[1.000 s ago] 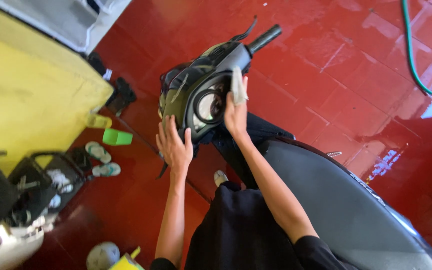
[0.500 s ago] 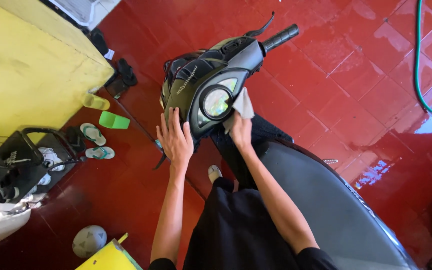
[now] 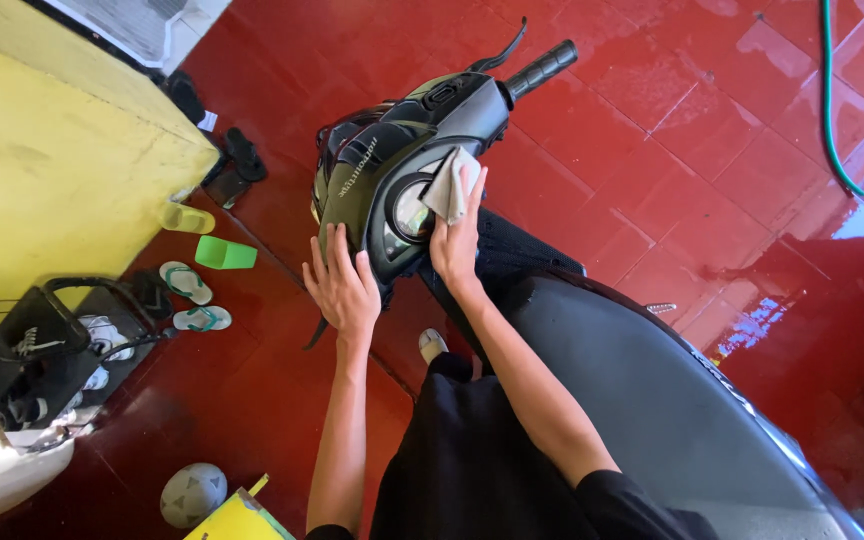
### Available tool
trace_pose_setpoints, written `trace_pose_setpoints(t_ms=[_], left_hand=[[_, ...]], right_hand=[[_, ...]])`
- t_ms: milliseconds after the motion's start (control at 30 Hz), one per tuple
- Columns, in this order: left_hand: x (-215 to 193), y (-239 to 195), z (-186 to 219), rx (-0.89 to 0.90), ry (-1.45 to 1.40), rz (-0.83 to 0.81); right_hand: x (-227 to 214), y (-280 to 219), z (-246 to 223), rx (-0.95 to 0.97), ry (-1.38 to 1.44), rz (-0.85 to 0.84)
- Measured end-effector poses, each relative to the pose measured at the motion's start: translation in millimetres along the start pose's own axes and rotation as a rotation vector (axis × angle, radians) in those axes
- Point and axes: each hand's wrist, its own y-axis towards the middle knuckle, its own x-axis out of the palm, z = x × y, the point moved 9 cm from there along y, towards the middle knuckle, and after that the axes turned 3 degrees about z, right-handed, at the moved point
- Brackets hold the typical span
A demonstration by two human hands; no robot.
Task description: The person wipes the front dashboard and handlebars of a scooter using a white cloth. They clean the area around the speedometer and the handle grips, moving the cloth back and forth to remove dirt.
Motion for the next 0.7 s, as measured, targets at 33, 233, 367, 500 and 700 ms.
trace_pose_setpoints(t_ms=[33, 233, 367, 500, 700], left_hand=[[0.2, -0.9, -0.7, -0.002, 0.0, 0.004], [1.1, -2.2, -1.0, -0.022, -0.008, -0.009], [1.3, -3.0, -1.2, -0.035, -0.013, -0.016], [5.7, -3.2, -3.4, -0.003, -0.007, 0.0], [0.0, -2.7, 0.1, 0.029, 0.018, 0.038]], right_hand=[[-2.2, -3.8, 1.8, 0.075, 0.033, -0.024], [-16.1, -26.4, 0.1, 0.276, 0.099, -0.071], [-3.0, -45.6, 99.0, 0.518, 0.133, -0.086], [-34.4, -12.8, 117.5, 0.538, 0.204, 0.051], [-10.9, 1.6, 82.3, 0.359, 0.317, 0.12]])
